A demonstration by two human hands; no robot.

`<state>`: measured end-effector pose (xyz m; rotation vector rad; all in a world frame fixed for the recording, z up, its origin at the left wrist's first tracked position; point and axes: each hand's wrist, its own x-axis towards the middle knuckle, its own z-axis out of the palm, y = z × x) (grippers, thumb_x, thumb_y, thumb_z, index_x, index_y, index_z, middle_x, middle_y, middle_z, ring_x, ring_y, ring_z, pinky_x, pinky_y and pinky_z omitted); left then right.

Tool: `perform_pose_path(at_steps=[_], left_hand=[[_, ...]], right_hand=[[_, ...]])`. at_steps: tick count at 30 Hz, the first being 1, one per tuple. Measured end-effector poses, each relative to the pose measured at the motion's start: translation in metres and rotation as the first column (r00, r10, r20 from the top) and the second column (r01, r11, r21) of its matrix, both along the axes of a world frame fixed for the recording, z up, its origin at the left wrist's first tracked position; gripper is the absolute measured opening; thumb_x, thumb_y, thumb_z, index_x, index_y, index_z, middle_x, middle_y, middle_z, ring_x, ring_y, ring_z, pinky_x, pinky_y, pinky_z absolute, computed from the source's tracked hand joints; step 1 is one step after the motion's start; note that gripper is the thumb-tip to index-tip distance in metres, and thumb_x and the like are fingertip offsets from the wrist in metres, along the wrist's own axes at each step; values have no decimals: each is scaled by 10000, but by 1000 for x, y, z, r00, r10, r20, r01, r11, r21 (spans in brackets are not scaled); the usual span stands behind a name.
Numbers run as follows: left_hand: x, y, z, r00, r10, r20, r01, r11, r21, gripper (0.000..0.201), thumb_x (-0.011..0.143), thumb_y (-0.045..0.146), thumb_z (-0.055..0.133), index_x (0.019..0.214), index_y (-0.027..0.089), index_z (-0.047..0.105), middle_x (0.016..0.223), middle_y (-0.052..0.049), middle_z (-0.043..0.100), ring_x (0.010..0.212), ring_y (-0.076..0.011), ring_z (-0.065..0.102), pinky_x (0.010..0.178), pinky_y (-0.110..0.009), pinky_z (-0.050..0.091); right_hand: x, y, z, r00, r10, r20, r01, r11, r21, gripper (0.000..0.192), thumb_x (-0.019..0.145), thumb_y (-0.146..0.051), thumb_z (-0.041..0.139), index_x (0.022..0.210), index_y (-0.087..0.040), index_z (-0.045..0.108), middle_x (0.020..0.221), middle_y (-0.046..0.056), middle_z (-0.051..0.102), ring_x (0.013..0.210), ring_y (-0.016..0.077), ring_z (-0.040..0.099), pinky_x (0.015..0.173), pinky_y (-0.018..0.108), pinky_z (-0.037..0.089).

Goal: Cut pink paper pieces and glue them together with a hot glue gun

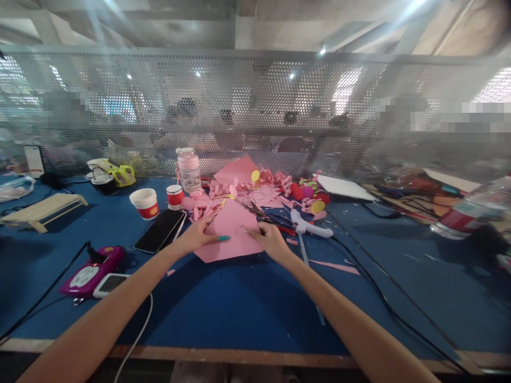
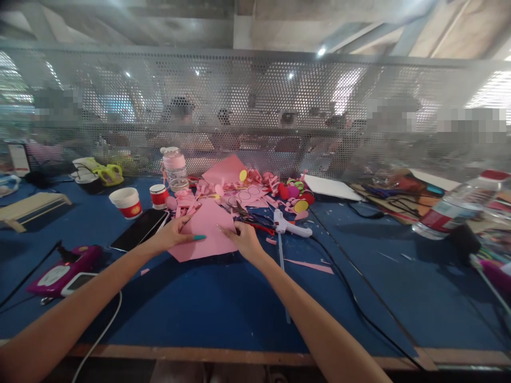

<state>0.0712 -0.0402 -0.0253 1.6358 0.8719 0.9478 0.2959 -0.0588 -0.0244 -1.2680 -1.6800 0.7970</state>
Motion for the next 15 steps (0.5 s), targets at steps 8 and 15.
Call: perform_pose_path(at_steps=[8, 15], left_hand=[[-4, 4, -1, 991, 126, -49, -121, 988, 92, 631, 594, 298, 793, 1169, 163, 572, 1051, -112, 688, 965, -293, 649, 817, -426, 511], [-8, 7, -4, 966, 255, -34, -249, 961, 119, 564, 601, 300, 793, 1106, 159, 585, 853, -94, 713, 828, -280, 677, 730, -401, 524]], right_hand=[[0, -1, 2, 997, 54, -46, -56, 998, -29, 484, 673, -618, 595, 642, -136, 566, 597, -11, 437, 570, 103, 359, 495, 227, 325], [4, 3, -1, 999, -5, -54, 7, 999, 51, 466, 697, -604, 582, 629, -145, 545, 621, -8, 465, 595, 115, 393, 546, 241, 357]])
